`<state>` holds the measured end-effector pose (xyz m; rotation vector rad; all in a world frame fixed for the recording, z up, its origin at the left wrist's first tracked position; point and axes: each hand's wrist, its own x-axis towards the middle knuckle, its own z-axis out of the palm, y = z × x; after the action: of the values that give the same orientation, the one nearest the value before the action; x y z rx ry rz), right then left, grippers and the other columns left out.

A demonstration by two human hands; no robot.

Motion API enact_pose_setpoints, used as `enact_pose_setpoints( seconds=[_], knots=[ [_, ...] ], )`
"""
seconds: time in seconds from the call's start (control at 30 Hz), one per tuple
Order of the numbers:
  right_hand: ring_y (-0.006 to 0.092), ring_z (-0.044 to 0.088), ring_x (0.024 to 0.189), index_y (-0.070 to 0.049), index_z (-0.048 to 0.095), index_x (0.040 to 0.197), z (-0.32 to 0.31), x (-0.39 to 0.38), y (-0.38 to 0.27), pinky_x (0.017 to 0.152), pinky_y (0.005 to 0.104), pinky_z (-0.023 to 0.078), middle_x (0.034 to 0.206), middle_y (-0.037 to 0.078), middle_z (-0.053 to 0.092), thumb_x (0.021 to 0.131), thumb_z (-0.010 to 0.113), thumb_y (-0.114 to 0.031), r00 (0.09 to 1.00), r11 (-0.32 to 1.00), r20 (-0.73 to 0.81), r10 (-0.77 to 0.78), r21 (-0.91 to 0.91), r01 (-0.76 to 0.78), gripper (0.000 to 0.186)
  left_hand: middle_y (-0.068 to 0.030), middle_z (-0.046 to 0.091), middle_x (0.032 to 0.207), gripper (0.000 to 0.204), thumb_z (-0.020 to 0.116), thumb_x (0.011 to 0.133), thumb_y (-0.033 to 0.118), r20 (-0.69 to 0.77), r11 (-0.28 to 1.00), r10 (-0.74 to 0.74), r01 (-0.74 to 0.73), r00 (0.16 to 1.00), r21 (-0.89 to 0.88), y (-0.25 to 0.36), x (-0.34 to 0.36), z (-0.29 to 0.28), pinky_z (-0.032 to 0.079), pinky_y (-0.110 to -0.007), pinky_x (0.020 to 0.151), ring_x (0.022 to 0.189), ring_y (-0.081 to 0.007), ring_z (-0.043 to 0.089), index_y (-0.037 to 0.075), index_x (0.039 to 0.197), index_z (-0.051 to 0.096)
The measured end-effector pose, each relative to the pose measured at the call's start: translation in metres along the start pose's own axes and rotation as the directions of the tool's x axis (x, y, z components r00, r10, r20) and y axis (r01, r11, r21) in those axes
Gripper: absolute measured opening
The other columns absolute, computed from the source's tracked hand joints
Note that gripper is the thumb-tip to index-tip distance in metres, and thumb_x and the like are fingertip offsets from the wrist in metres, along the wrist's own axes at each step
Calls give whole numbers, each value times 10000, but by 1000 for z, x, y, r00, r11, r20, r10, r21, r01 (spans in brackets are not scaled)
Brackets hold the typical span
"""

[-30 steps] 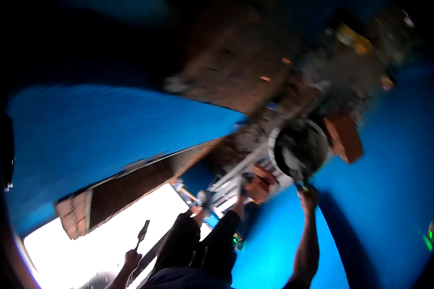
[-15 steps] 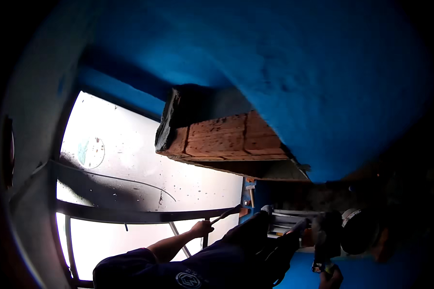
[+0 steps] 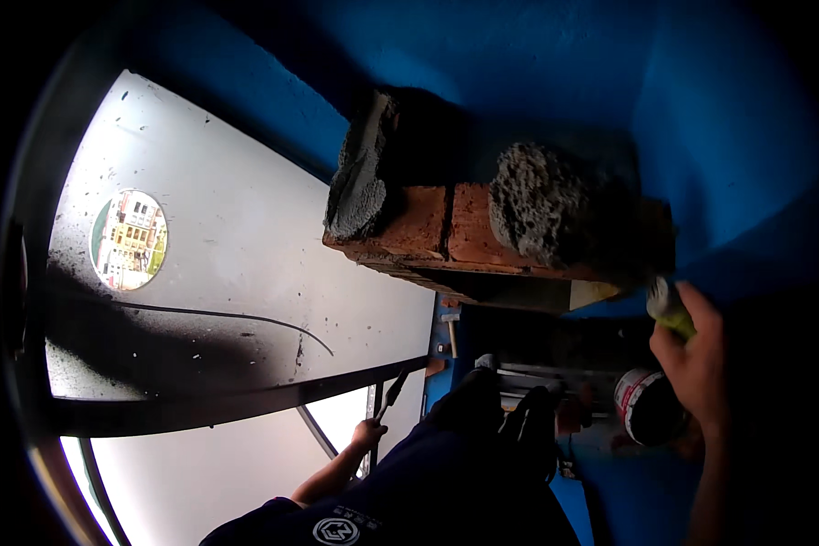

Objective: The person builds a brick structure by applying mortar to bricks using a trowel and placing them in a row. The person uses the trowel to spread mortar onto the surface and the sides of the bricks before setting them into position.

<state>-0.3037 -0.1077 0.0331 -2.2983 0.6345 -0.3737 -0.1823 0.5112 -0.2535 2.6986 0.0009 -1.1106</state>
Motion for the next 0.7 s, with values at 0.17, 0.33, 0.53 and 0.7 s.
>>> enact_pose_setpoints(
  seconds=[0.17, 0.33, 0.53, 0.7],
  knots=[
    [292, 589, 924, -41, 590, 1102, 60, 83, -96, 744, 415, 474, 1003, 104, 599, 745, 672, -94, 975, 807, -10, -220, -564, 176, 370, -204, 674, 833, 364, 684, 702, 336, 14, 979, -151, 152, 988, -139, -34, 17, 4, 513, -411, 750, 838, -341, 658, -1, 838, 668],
    [222, 579, 858, -70, 618, 1053, 105, 95, -122, 770, 373, 458, 918, 61, 590, 795, 619, -79, 846, 611, 27, -533, -680, 406, 258, -177, 671, 755, 369, 696, 712, 307, 26, 943, -235, 235, 972, -237, -56, 30, -2, 518, -393, 693, 741, -302, 661, -10, 898, 675],
    [237, 580, 907, -74, 610, 1128, 74, 68, -103, 810, 386, 436, 1004, 71, 590, 741, 701, -70, 898, 618, -4, -440, -726, 300, 397, -113, 605, 616, 281, 691, 726, 246, 118, 880, -255, 280, 960, -384, -50, 50, -5, 486, -351, 495, 491, -214, 587, -11, 823, 632],
    [297, 595, 937, -30, 570, 1175, 55, 23, -75, 821, 407, 472, 1088, 121, 579, 761, 694, -29, 945, 802, -199, -259, -590, 96, 433, -45, 530, 559, 192, 675, 746, 200, 240, 778, -271, 359, 932, -516, -32, 72, -8, 415, -332, 397, 415, -175, 500, 31, 745, 584]
  ],
)
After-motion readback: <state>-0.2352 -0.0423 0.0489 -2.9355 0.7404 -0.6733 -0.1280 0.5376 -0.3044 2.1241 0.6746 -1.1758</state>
